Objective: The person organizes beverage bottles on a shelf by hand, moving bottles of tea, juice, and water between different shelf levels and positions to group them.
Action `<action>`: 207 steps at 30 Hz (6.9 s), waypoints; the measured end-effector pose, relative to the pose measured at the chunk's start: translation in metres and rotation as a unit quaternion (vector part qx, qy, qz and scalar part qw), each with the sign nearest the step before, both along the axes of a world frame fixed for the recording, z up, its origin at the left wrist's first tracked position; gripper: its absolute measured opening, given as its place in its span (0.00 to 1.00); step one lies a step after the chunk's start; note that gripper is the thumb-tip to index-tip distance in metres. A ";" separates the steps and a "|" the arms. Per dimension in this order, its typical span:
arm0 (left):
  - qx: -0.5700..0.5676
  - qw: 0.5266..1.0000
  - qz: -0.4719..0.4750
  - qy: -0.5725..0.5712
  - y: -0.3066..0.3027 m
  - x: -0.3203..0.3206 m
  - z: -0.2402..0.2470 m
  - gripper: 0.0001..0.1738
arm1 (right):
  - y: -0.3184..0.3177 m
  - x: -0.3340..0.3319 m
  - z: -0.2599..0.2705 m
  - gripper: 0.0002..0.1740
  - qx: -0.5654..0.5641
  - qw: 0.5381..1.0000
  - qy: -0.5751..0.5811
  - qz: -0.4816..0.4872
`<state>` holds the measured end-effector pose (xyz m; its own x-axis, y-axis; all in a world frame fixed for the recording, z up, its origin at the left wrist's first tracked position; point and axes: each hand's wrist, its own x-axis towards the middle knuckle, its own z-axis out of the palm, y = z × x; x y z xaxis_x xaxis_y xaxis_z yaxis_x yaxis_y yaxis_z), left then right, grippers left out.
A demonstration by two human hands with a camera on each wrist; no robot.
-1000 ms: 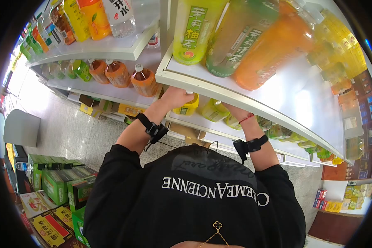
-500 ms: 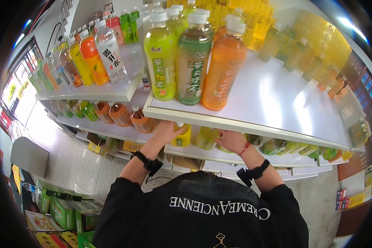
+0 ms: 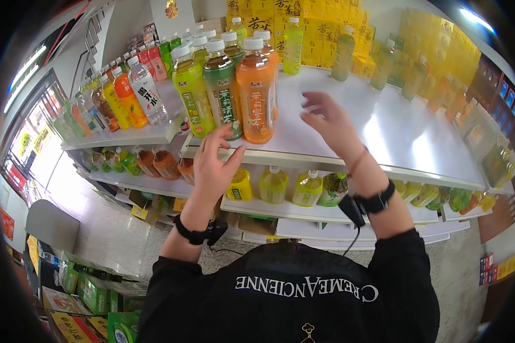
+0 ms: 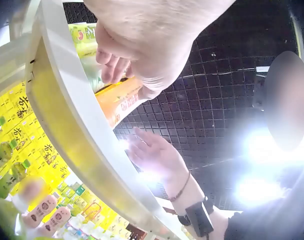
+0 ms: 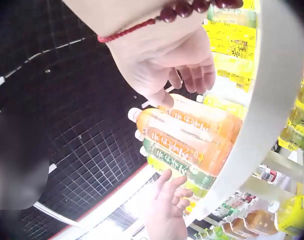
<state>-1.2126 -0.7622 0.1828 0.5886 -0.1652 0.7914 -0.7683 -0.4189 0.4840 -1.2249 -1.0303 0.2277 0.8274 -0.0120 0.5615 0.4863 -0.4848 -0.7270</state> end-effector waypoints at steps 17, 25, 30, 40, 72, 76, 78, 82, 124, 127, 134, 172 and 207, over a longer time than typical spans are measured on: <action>0.080 0.962 0.261 0.029 -0.084 -0.001 0.005 0.42 | 0.027 0.106 -0.008 0.32 -0.076 0.989 0.119 0.046; 0.073 0.951 0.296 0.043 -0.094 0.001 -0.002 0.43 | -0.031 0.043 -0.012 0.40 -0.015 0.989 0.133 -0.055; 0.060 0.949 0.294 0.096 -0.096 0.005 0.001 0.44 | -0.105 -0.010 -0.026 0.41 0.031 0.993 0.103 -0.056; 0.031 0.949 0.314 0.011 -0.099 0.016 -0.010 0.41 | -0.249 -0.141 -0.008 0.30 0.156 0.980 0.090 -0.082; 0.054 0.958 0.275 0.067 -0.212 -0.029 0.020 0.32 | -0.672 -0.330 -0.036 0.27 0.192 0.957 -0.002 -0.217; -0.058 0.990 0.025 0.122 -0.321 -0.068 0.024 0.24 | -0.677 -0.327 -0.029 0.26 0.194 0.961 0.009 -0.196; -0.033 0.989 -0.063 0.126 -0.382 -0.093 0.028 0.25 | -0.682 -0.324 -0.028 0.26 0.184 0.966 0.031 -0.179; 0.009 0.979 -0.185 0.079 -0.505 -0.140 0.034 0.22 | -0.687 -0.319 -0.035 0.29 0.220 0.963 0.027 -0.153; 0.157 0.952 -0.229 0.128 -0.674 -0.202 0.022 0.43 | -0.698 -0.316 -0.048 0.27 0.212 0.969 -0.010 -0.130; 0.138 0.957 -0.234 0.104 -0.603 -0.186 0.020 0.38 | -0.695 -0.314 -0.052 0.25 0.299 0.953 -0.004 -0.052; 0.041 0.994 -0.052 0.083 -0.366 -0.131 -0.002 0.30 | -0.697 -0.329 -0.049 0.26 0.241 0.882 -0.165 -0.370; 0.014 0.956 0.291 0.022 -0.033 0.035 0.002 0.35 | 0.083 0.135 -0.014 0.34 0.053 0.990 0.100 0.079; 0.086 0.986 -0.056 0.132 -0.415 -0.114 0.027 0.36 | -0.452 -0.227 -0.028 0.26 0.240 0.963 0.016 -0.123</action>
